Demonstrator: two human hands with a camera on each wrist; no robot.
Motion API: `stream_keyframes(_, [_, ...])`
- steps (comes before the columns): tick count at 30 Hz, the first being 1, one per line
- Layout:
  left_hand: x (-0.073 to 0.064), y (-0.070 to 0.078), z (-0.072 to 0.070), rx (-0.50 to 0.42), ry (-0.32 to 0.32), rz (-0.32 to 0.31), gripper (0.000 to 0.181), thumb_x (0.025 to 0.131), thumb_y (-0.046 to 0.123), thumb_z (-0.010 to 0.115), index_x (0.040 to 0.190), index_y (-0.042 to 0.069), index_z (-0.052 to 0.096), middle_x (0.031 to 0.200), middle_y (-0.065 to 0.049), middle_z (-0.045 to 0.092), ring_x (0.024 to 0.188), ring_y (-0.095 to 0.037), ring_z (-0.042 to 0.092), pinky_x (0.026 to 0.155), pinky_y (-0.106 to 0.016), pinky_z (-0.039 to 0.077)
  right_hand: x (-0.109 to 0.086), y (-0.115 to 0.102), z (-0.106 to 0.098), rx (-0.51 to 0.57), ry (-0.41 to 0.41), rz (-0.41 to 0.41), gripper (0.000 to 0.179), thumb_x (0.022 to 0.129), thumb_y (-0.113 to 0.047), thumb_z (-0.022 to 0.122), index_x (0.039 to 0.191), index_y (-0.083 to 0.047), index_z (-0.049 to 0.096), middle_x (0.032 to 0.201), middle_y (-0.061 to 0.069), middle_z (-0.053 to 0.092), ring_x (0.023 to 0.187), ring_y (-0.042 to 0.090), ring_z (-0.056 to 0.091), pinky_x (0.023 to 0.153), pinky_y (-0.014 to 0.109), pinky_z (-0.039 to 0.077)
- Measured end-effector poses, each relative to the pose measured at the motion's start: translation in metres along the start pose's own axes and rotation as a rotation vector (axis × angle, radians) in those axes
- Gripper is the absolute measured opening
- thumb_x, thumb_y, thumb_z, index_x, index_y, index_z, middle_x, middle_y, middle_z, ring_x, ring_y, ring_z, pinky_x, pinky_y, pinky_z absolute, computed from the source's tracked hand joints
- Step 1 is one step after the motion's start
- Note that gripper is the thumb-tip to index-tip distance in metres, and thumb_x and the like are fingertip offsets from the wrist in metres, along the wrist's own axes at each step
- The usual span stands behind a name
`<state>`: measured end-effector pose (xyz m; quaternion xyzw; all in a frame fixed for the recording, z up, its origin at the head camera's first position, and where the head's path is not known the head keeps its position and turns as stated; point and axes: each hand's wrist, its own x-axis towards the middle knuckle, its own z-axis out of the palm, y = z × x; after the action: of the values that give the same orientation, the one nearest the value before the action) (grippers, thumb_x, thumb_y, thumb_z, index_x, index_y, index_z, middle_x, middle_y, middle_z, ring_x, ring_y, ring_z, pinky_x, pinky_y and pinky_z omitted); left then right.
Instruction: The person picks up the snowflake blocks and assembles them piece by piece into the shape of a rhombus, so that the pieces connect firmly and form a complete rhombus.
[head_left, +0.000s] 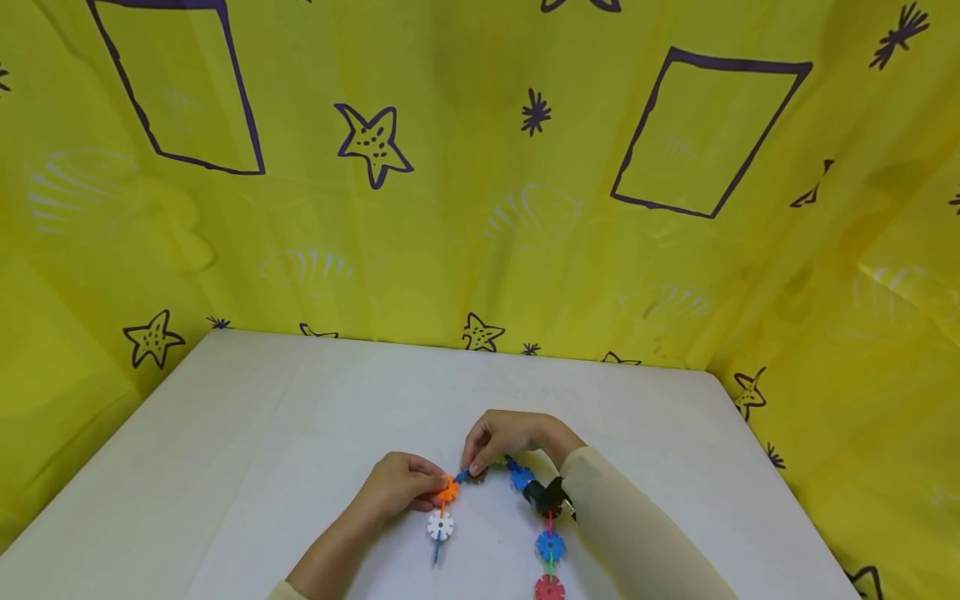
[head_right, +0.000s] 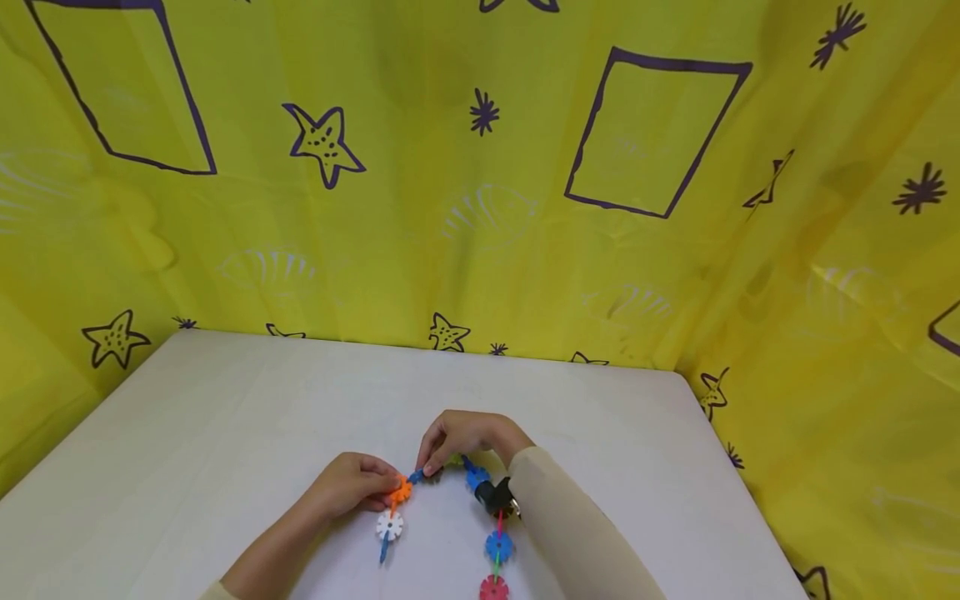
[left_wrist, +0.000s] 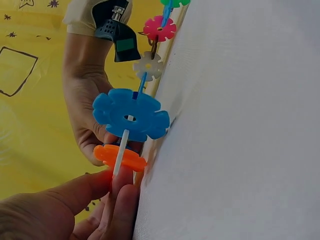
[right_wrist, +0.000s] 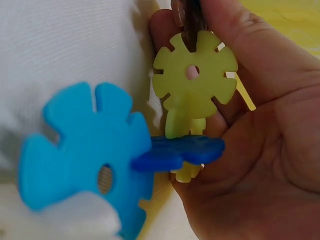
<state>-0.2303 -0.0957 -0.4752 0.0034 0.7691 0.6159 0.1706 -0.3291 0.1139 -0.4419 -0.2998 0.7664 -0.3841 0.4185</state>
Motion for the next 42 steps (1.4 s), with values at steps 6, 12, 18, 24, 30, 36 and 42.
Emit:
stream_keyframes(6, [0.0, 0.002, 0.006, -0.02, 0.036, 0.009, 0.018, 0.086, 0.005, 0.074, 0.096, -0.01, 0.071, 0.077, -0.01, 0.073, 0.058, -0.008, 0.065, 0.059, -0.026, 0.06, -0.001, 0.001, 0.0, 0.012, 0.015, 0.003, 0.01, 0.088, 0.004, 0.068, 0.095, 0.006, 0.074, 0.086, 0.008, 0.075, 0.074, 0.009, 0.066, 0.073, 0.022, 0.056])
stream_keyframes(12, [0.001, 0.001, 0.007, -0.017, 0.05, 0.006, 0.017, 0.085, 0.005, 0.074, 0.095, -0.008, 0.071, 0.077, -0.009, 0.073, 0.058, -0.008, 0.064, 0.06, -0.026, 0.06, 0.001, 0.001, 0.001, 0.009, 0.022, 0.008, 0.01, 0.088, 0.004, 0.068, 0.096, 0.006, 0.074, 0.085, 0.006, 0.074, 0.074, 0.008, 0.065, 0.073, 0.021, 0.056])
stream_keyframes(18, [0.003, 0.001, 0.005, 0.0, 0.036, 0.0, 0.021, 0.085, 0.01, 0.075, 0.097, -0.007, 0.072, 0.077, -0.007, 0.073, 0.061, -0.01, 0.067, 0.06, -0.027, 0.061, -0.006, -0.003, -0.001, 0.002, 0.079, -0.017, 0.018, 0.088, 0.001, 0.07, 0.105, 0.002, 0.073, 0.097, 0.009, 0.075, 0.082, 0.011, 0.069, 0.081, 0.025, 0.058])
stream_keyframes(24, [0.0, -0.003, 0.001, 0.002, 0.024, -0.018, 0.023, 0.087, 0.012, 0.074, 0.1, -0.007, 0.072, 0.077, -0.008, 0.073, 0.063, -0.012, 0.069, 0.059, -0.026, 0.06, -0.038, 0.005, -0.008, -0.11, 0.355, -0.055, 0.027, 0.092, -0.018, 0.07, 0.116, -0.006, 0.07, 0.116, 0.007, 0.071, 0.107, 0.018, 0.066, 0.095, 0.035, 0.054])
stream_keyframes(30, [-0.013, -0.012, -0.006, -0.028, -0.017, -0.026, 0.023, 0.088, 0.012, 0.073, 0.101, -0.008, 0.071, 0.079, -0.01, 0.074, 0.065, -0.013, 0.07, 0.061, -0.027, 0.061, -0.089, 0.029, 0.009, 0.001, 0.596, 0.052, 0.032, 0.093, -0.025, 0.068, 0.117, -0.003, 0.069, 0.114, 0.009, 0.07, 0.098, 0.019, 0.064, 0.084, 0.034, 0.057])
stream_keyframes(36, [-0.034, -0.019, -0.01, -0.023, -0.063, -0.026, 0.024, 0.088, 0.016, 0.074, 0.098, -0.005, 0.072, 0.079, -0.009, 0.074, 0.067, -0.015, 0.071, 0.062, -0.028, 0.061, -0.133, 0.047, 0.049, 0.251, 0.669, 0.127, 0.036, 0.094, -0.022, 0.067, 0.116, 0.007, 0.065, 0.099, 0.012, 0.073, 0.082, 0.018, 0.068, 0.073, 0.033, 0.06])
stream_keyframes(42, [-0.051, -0.019, -0.006, 0.013, -0.058, -0.053, 0.023, 0.087, 0.02, 0.075, 0.096, -0.001, 0.073, 0.076, -0.006, 0.073, 0.066, -0.012, 0.069, 0.062, -0.028, 0.061, -0.156, 0.055, 0.103, 0.482, 0.561, 0.183, 0.03, 0.097, -0.018, 0.063, 0.109, 0.009, 0.066, 0.092, 0.009, 0.074, 0.075, 0.015, 0.07, 0.069, 0.028, 0.061])
